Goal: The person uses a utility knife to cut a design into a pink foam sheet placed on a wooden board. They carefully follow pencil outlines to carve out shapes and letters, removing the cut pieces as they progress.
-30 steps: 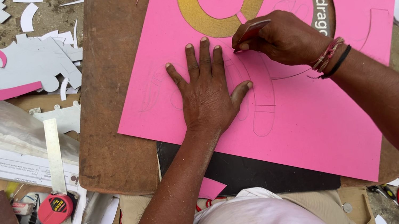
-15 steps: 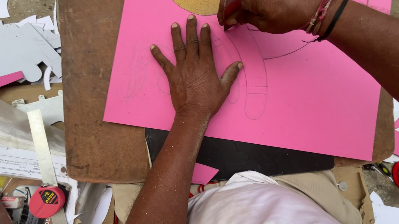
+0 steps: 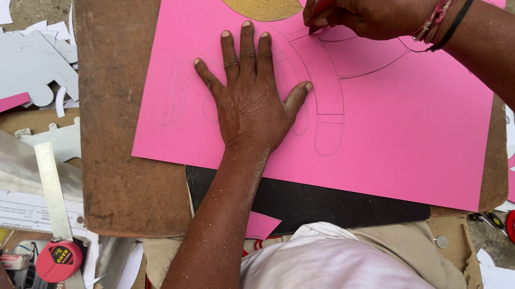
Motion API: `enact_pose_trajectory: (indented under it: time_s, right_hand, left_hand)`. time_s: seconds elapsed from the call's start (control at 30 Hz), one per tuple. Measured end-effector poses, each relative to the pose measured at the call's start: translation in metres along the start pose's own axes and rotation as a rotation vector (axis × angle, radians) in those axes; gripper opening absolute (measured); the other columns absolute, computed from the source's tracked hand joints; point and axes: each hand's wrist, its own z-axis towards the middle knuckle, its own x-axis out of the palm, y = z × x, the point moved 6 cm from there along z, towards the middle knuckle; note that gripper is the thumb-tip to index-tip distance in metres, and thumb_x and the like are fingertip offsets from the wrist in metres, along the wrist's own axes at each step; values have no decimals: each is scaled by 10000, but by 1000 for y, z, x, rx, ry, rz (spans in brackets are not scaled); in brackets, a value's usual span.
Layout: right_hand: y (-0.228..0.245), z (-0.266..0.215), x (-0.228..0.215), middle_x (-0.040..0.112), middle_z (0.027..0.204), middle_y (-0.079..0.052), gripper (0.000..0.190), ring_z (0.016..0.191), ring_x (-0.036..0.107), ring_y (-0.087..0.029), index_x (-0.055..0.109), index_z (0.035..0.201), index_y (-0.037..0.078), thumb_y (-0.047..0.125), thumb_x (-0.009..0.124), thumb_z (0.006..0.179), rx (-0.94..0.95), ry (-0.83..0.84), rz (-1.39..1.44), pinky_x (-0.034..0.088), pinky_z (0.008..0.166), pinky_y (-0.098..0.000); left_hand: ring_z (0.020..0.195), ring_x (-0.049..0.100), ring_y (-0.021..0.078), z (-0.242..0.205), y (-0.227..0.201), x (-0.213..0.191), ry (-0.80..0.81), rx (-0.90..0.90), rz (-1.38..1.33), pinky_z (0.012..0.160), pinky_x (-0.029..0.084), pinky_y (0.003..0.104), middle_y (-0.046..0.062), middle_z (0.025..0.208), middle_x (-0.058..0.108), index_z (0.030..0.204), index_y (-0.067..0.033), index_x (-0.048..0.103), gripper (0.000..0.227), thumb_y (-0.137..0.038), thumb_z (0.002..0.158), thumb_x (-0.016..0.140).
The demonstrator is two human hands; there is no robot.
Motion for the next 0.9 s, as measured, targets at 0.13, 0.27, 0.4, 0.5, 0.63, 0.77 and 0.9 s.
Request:
enact_pose_trajectory:
  time_s: [0.13, 0.27, 0.4, 0.5, 0.63, 0.77, 0.9]
  right_hand:
    - [1, -3, -4, 783, 1029, -60, 199, 937, 754, -235, 723, 1168, 109, 117, 652, 983, -21, -6, 4, 604, 823, -378]
    - [-5, -5, -2, 779, 1056, -74, 175, 952, 752, -234, 726, 1152, 83, 105, 640, 1002, -46, -17, 44, 607, 842, -373]
    - [-12, -6, 0, 779, 1054, -82, 182, 961, 754, -225, 733, 1134, 47, 112, 639, 991, 26, -15, 104, 593, 885, -366]
    - [-10, -11, -4, 744, 1105, -105, 162, 984, 744, -230, 752, 1099, 22, 112, 639, 1026, -19, -129, 267, 616, 911, -339]
    - [0, -6, 2, 756, 1032, -92, 172, 989, 727, -223, 719, 1149, 7, 88, 604, 1050, -47, -163, 424, 599, 920, -340]
    - [12, 1, 3, 765, 1066, -89, 157, 998, 747, -207, 732, 1123, 9, 74, 621, 1034, -113, -141, 370, 607, 923, -337]
    - [19, 3, 4, 758, 1069, -92, 172, 1006, 751, -207, 721, 1147, 9, 84, 630, 1022, -120, -131, 394, 615, 919, -328]
  left_hand:
    - [1563, 26, 346, 1, -1, -2, 12, -4, 36, 1163, -51, 770, 151, 1686, 137, 1577, -81, 351, 1002, -790, 886, 504]
    - [1562, 29, 348, 0, -1, -3, -6, 7, 18, 1164, -46, 768, 149, 1688, 146, 1577, -75, 355, 1004, -783, 883, 513]
    - [1551, 22, 341, 2, -2, -9, 39, -14, 40, 1149, -56, 762, 151, 1673, 140, 1566, -79, 336, 998, -767, 865, 515]
    - [1558, 21, 354, 2, -5, -9, 71, -20, 10, 1158, -57, 762, 158, 1684, 133, 1570, -84, 322, 981, -760, 886, 513]
    - [1555, 45, 346, 1, -2, -12, 41, -21, 12, 1155, -52, 768, 158, 1675, 144, 1572, -75, 325, 987, -750, 879, 520]
    - [1556, 61, 354, 2, -4, -10, 24, -11, -10, 1159, -37, 773, 162, 1673, 159, 1567, -75, 348, 971, -743, 885, 525]
    - [1554, 60, 369, 0, -3, -10, 3, 3, -9, 1150, -29, 787, 177, 1670, 171, 1560, -68, 357, 958, -738, 896, 528]
